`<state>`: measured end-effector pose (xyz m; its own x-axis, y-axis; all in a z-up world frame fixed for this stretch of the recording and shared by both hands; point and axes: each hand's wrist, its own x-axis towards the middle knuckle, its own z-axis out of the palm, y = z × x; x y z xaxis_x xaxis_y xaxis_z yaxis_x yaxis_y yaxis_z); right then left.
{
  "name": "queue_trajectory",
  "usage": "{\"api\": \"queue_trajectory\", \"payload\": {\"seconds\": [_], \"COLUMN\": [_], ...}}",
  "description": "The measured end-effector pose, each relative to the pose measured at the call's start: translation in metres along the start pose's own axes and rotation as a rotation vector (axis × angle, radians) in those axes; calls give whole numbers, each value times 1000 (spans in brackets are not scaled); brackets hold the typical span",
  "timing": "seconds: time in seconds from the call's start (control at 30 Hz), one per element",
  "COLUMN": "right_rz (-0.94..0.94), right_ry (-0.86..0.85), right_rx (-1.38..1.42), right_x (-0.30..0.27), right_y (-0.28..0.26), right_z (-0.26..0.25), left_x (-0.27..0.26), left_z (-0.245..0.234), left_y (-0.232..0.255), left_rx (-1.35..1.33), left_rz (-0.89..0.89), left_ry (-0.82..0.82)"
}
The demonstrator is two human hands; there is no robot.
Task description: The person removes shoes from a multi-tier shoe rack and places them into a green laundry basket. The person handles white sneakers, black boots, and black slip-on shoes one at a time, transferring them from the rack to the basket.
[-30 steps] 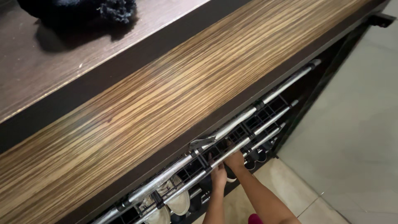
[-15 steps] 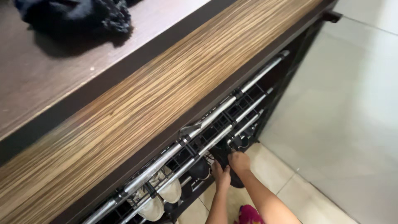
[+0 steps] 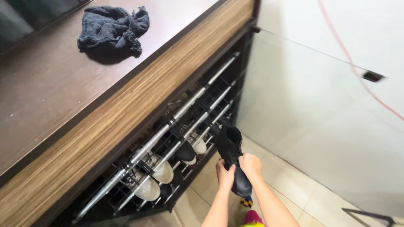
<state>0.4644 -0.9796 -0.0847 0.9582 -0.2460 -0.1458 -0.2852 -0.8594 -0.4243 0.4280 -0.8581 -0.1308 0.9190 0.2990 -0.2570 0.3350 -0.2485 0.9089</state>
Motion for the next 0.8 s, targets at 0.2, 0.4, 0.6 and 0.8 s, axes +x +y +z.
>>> {"api": "queue_trajectory", "payload": {"seconds": [0.2, 0.4, 0.6, 0.8], "right_rz": [6, 18, 60, -109], "right_ry": [176, 264, 298, 298], "right_rx": [168, 223, 295, 629], "right_x": [-57, -109, -205, -307], "right_y": [11, 21, 28, 63], "right_z": [-64, -130, -200, -223], "left_x": [-52, -121, -210, -305], "left_z": [-14, -41, -67, -94], "left_y": [62, 142, 179, 172], "left_rx": [-39, -427, -118, -240], "left_rz": [-31, 110, 116, 149], "left_ry": [-16, -247, -154, -174]}}
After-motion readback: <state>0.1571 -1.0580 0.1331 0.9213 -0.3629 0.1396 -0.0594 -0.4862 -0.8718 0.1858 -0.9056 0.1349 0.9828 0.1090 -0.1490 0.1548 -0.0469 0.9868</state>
